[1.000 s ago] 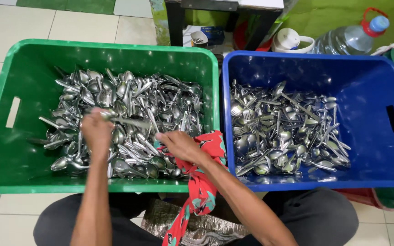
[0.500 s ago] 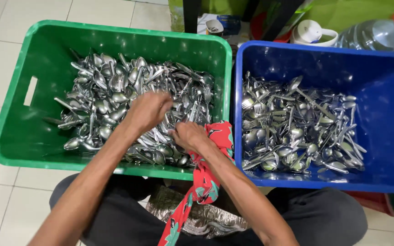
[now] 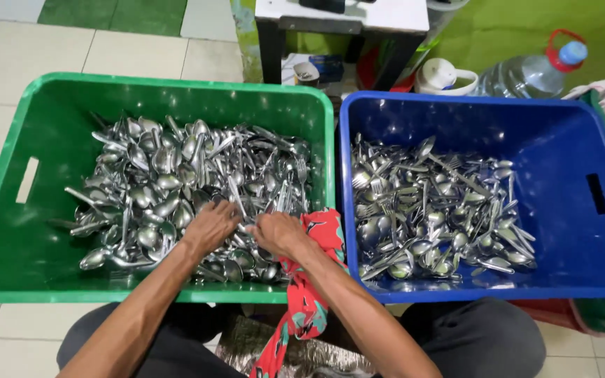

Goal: Wiping individual spoons and forks with a cloth and transferring them from a green bin to a blue bin.

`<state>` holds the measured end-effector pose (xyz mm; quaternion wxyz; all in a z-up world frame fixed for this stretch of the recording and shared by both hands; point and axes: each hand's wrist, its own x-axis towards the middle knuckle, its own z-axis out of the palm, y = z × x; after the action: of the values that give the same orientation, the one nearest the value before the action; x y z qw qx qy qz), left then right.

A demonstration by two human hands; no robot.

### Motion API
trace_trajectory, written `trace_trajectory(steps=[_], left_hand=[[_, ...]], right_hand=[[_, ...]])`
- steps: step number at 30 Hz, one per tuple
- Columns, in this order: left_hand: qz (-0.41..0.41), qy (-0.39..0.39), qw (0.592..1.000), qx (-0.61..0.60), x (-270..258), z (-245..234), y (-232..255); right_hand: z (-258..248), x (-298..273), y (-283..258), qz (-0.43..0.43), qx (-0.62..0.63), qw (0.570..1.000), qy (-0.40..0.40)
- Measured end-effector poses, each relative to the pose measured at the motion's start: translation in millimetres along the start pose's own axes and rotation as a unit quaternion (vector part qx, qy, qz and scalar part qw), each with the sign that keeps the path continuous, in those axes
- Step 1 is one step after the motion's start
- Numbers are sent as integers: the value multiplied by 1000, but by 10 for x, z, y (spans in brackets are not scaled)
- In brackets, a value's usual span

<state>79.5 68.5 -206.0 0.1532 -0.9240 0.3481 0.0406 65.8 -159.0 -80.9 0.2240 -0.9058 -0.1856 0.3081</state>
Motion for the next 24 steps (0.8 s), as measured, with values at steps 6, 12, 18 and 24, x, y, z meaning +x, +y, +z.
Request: trace_trajectory(steps=[6, 12, 18, 24], left_hand=[[4, 65, 998, 10, -78, -298, -117], [-193, 72, 978, 30, -502, -687, -278], [-416, 65, 706, -569, -673, -2196, -27], [-342, 56, 629, -696, -536, -1904, 136]], right_hand=[[-25, -16, 41, -14, 30, 999, 32], [-238, -110, -77, -11, 117, 983, 141], [-438, 140, 56, -155, 236, 863, 420], [-502, 343, 193, -249, 120, 829, 487]])
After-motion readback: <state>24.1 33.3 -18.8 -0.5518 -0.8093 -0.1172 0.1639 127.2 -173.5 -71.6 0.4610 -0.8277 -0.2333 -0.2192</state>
